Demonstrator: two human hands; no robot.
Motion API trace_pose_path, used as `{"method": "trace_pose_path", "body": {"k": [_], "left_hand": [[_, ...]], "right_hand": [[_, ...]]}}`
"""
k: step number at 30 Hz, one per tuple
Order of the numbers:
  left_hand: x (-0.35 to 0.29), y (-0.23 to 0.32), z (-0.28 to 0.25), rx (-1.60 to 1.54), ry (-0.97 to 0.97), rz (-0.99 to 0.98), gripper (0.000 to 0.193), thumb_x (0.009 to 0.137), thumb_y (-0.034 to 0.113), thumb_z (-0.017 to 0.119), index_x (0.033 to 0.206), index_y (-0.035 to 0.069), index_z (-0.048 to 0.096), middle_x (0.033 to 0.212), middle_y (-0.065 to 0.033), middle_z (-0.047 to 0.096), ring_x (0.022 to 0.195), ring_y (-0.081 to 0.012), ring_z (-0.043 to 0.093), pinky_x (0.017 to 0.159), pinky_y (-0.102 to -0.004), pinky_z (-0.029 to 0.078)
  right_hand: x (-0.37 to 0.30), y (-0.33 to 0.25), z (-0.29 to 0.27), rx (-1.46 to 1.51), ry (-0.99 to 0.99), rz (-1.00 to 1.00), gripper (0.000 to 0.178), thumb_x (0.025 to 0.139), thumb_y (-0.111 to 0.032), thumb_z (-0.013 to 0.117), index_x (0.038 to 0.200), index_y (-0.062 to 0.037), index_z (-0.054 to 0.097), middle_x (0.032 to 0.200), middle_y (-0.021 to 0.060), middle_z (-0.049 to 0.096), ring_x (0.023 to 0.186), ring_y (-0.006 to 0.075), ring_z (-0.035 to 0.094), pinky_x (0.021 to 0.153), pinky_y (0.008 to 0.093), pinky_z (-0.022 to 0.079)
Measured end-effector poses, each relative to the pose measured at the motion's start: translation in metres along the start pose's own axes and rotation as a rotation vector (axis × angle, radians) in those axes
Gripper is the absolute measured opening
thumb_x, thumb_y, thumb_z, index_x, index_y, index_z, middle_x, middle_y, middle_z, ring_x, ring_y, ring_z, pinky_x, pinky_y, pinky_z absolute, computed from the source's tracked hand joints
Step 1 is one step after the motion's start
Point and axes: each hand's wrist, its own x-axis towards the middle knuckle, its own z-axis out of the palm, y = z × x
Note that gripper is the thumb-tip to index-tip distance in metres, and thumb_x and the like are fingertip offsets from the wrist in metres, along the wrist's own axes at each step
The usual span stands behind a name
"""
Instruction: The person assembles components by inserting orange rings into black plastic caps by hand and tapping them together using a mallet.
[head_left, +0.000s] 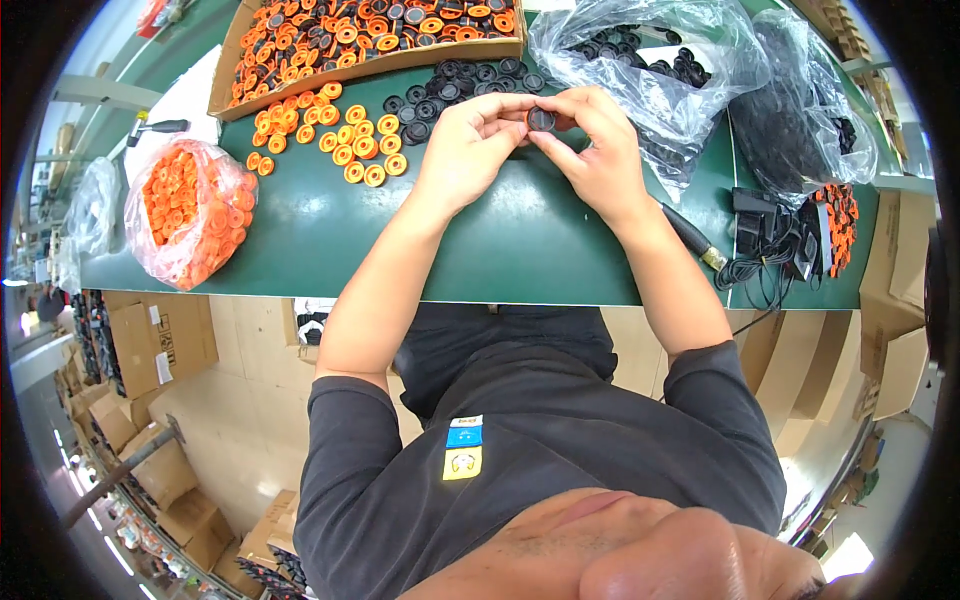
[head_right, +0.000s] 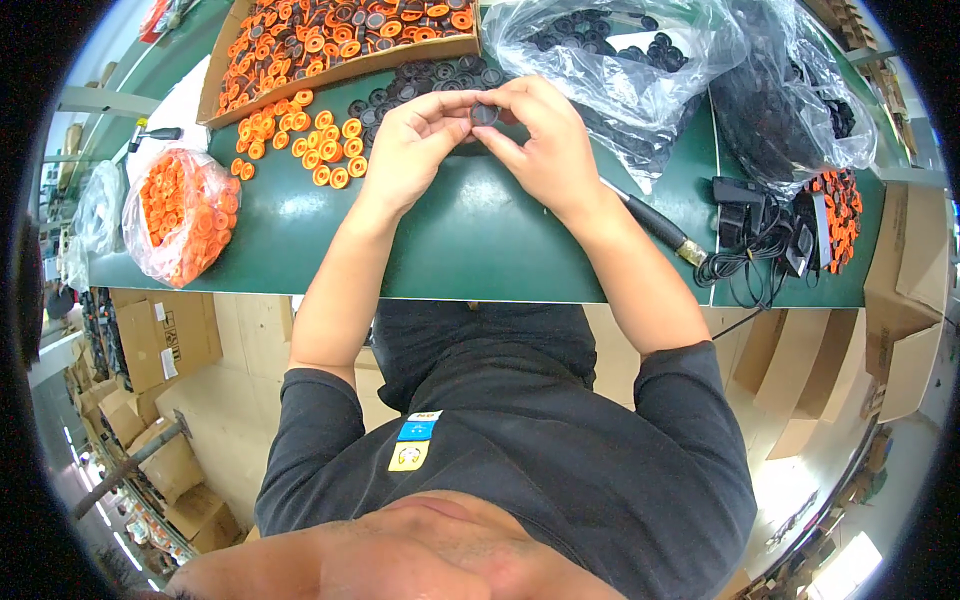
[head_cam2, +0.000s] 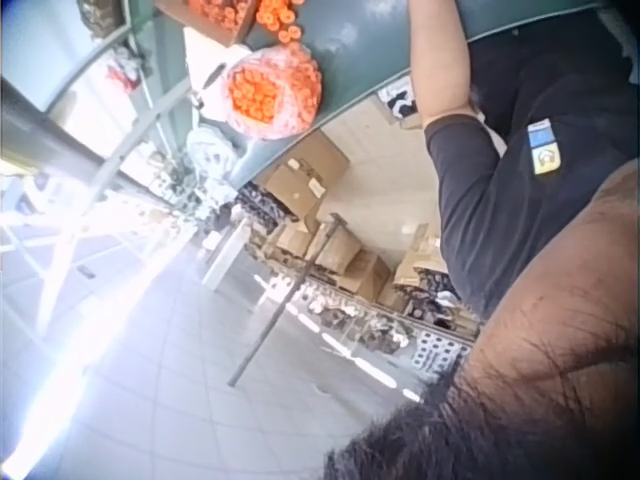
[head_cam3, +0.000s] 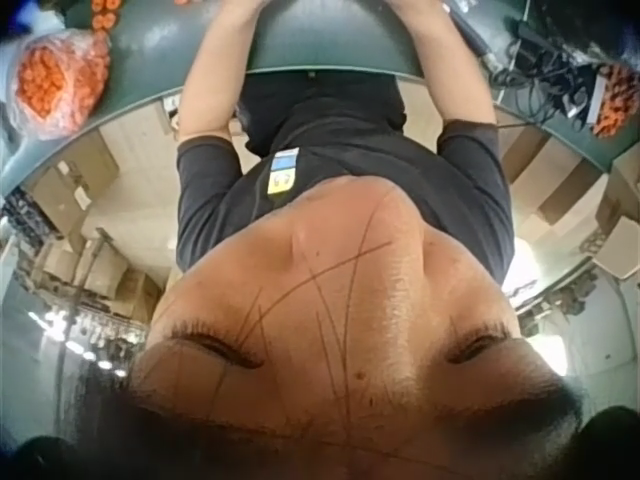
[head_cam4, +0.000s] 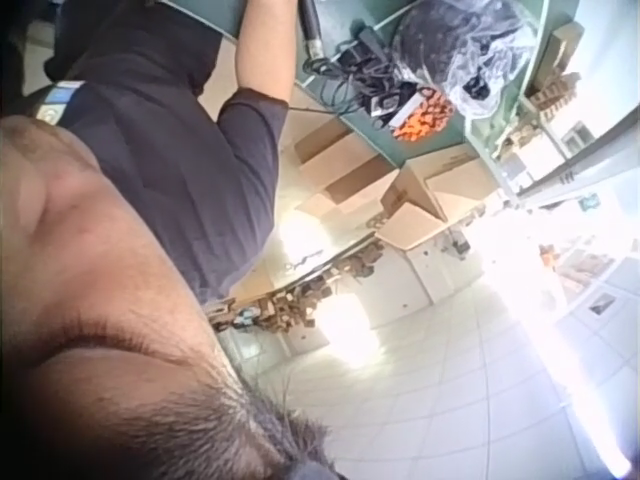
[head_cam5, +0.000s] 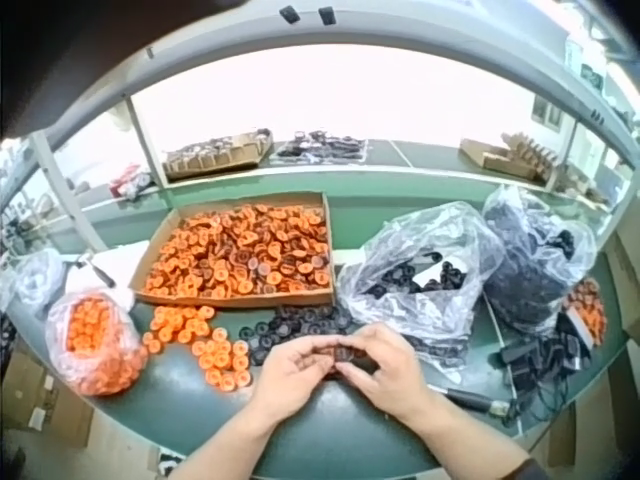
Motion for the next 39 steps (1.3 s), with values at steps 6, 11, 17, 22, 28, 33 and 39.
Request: {"method": "trace_pose_path", "body": {"k": [6, 11, 17, 22, 28, 33, 39], "left_hand": [[0.001, -0.007, -0.001, 0.004, -0.012, 0.001, 0.031, 0.094, -0.004, 0.055, 0.124, -0.005, 0.062, 0.112, -0.0101, 0.067, 0.100, -0.0139, 0.064, 0.095, -0.0285, 0.051], [0.001, -0.009, -0.001, 0.024, 0.038, -0.027, 0.031, 0.094, -0.003, 0.056, 0.125, -0.005, 0.061, 0.111, -0.0102, 0.068, 0.098, -0.0139, 0.064, 0.092, -0.0279, 0.053], [0.001, -0.011, 0.000, 0.045, 0.058, -0.056, 0.027, 0.095, 0.002, 0.059, 0.121, -0.005, 0.066, 0.106, -0.0098, 0.070, 0.090, -0.0128, 0.066, 0.085, -0.0265, 0.055], [0.002, -0.009, 0.000, 0.028, 0.075, -0.071, 0.025, 0.096, 0.004, 0.061, 0.119, -0.003, 0.068, 0.104, -0.0087, 0.071, 0.088, -0.0119, 0.066, 0.082, -0.0253, 0.055], [0.002, -0.009, -0.002, 0.031, 0.094, -0.071, 0.025, 0.096, 0.005, 0.062, 0.119, -0.003, 0.068, 0.103, -0.0085, 0.071, 0.087, -0.0111, 0.066, 0.082, -0.0247, 0.055], [0.004, -0.011, -0.002, 0.056, 0.080, -0.028, 0.026, 0.097, 0.006, 0.060, 0.120, -0.003, 0.067, 0.104, -0.0088, 0.071, 0.088, -0.0114, 0.066, 0.082, -0.0248, 0.055], [0.005, -0.009, -0.006, 0.138, 0.071, 0.020, 0.028, 0.095, 0.002, 0.061, 0.122, -0.003, 0.065, 0.105, -0.0091, 0.071, 0.090, -0.0123, 0.066, 0.085, -0.0258, 0.054]], "right_hand": [[-0.001, 0.002, 0.001, -0.063, -0.002, -0.029, 0.033, 0.073, -0.004, 0.080, 0.104, -0.0014, 0.068, 0.096, 0.0104, 0.064, 0.084, 0.0247, 0.064, 0.073, 0.0325, 0.053], [-0.003, -0.001, 0.003, -0.035, 0.007, 0.009, 0.032, 0.072, -0.004, 0.080, 0.102, -0.0014, 0.068, 0.096, 0.0113, 0.064, 0.086, 0.0280, 0.064, 0.075, 0.0341, 0.053], [-0.006, -0.003, 0.002, -0.077, 0.003, 0.029, 0.031, 0.073, -0.004, 0.079, 0.101, -0.0014, 0.068, 0.093, 0.0108, 0.063, 0.085, 0.0279, 0.065, 0.073, 0.0355, 0.053], [-0.006, -0.003, 0.004, -0.046, 0.007, 0.063, 0.030, 0.073, -0.005, 0.079, 0.100, -0.0005, 0.066, 0.093, 0.0112, 0.063, 0.085, 0.0291, 0.064, 0.073, 0.0360, 0.054], [-0.007, 0.001, 0.007, -0.074, 0.026, -0.023, 0.030, 0.075, -0.007, 0.079, 0.101, -0.0004, 0.065, 0.094, 0.0120, 0.063, 0.086, 0.0292, 0.064, 0.073, 0.0365, 0.053], [-0.007, 0.005, 0.009, -0.054, 0.023, -0.025, 0.029, 0.076, -0.006, 0.078, 0.101, -0.0009, 0.064, 0.096, 0.0123, 0.064, 0.084, 0.0286, 0.064, 0.071, 0.0360, 0.053], [-0.002, 0.000, 0.006, 0.058, 0.005, 0.030, 0.029, 0.079, -0.001, 0.075, 0.105, 0.0020, 0.063, 0.099, 0.0131, 0.064, 0.087, 0.0232, 0.069, 0.074, 0.0301, 0.060]]}}
